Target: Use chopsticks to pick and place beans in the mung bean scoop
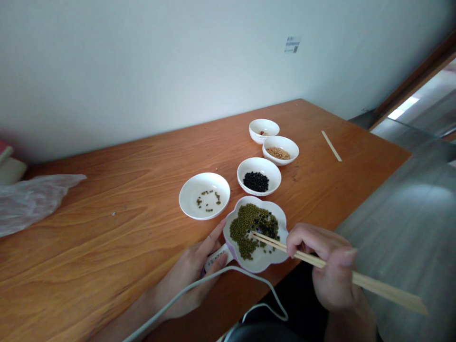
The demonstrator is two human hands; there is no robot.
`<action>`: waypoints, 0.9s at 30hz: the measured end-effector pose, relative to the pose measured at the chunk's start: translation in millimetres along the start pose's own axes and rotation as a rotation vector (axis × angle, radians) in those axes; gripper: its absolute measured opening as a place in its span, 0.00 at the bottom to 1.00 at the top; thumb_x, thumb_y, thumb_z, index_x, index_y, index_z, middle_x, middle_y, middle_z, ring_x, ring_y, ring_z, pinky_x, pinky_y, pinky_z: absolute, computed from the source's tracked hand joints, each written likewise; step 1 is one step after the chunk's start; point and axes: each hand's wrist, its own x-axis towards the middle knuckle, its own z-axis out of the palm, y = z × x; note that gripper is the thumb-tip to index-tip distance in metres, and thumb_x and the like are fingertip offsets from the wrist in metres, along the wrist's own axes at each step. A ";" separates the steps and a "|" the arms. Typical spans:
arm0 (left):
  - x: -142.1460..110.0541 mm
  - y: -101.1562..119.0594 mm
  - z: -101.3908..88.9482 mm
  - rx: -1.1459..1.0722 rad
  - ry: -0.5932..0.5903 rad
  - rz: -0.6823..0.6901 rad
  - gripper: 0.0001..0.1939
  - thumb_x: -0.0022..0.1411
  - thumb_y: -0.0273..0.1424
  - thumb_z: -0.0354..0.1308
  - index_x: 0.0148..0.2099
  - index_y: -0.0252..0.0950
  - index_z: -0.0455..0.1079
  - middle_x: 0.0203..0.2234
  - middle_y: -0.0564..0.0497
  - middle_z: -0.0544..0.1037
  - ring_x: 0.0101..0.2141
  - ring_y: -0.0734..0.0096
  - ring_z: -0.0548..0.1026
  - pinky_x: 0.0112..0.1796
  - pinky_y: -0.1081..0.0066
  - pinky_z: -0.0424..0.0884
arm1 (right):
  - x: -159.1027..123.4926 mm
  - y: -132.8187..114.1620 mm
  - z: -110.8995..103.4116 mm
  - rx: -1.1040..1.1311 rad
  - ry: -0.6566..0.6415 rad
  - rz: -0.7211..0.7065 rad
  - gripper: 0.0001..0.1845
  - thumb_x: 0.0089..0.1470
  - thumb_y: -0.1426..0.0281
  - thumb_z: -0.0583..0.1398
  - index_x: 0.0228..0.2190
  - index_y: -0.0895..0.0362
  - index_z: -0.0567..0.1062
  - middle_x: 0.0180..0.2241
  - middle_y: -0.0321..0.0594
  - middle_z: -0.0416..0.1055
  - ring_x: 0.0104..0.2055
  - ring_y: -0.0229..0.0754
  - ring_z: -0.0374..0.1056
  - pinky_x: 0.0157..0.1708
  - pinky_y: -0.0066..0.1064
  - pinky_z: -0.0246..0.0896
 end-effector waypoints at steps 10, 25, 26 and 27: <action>-0.6 -2.8 -0.3 0.021 -0.023 -0.001 0.35 0.83 0.41 0.46 0.83 0.43 0.39 0.41 0.49 0.82 0.39 0.65 0.81 0.45 0.65 0.77 | -5.2 2.6 0.2 0.041 0.017 0.039 0.46 0.68 0.34 0.34 0.26 0.53 0.73 0.24 0.37 0.68 0.26 0.40 0.61 0.28 0.35 0.50; -2.0 -8.8 0.9 0.006 0.006 -0.003 0.37 0.82 0.39 0.50 0.83 0.47 0.40 0.62 0.44 0.79 0.58 0.55 0.80 0.61 0.60 0.76 | -4.1 -0.5 -1.5 0.034 0.039 0.045 0.48 0.67 0.33 0.33 0.25 0.54 0.73 0.24 0.37 0.68 0.26 0.40 0.63 0.28 0.35 0.51; -2.2 -10.0 1.0 0.010 0.003 -0.004 0.37 0.82 0.39 0.50 0.84 0.48 0.39 0.66 0.44 0.76 0.61 0.54 0.78 0.63 0.60 0.74 | -4.1 -0.3 -1.9 0.038 0.037 0.045 0.48 0.67 0.33 0.34 0.26 0.54 0.73 0.24 0.37 0.68 0.26 0.39 0.63 0.28 0.35 0.51; -2.4 -10.8 1.2 0.012 -0.002 -0.006 0.37 0.82 0.40 0.50 0.84 0.48 0.38 0.68 0.44 0.74 0.63 0.53 0.77 0.63 0.59 0.74 | -4.2 0.0 -2.5 0.044 0.034 0.043 0.48 0.66 0.33 0.34 0.26 0.54 0.72 0.24 0.36 0.68 0.26 0.39 0.63 0.28 0.35 0.51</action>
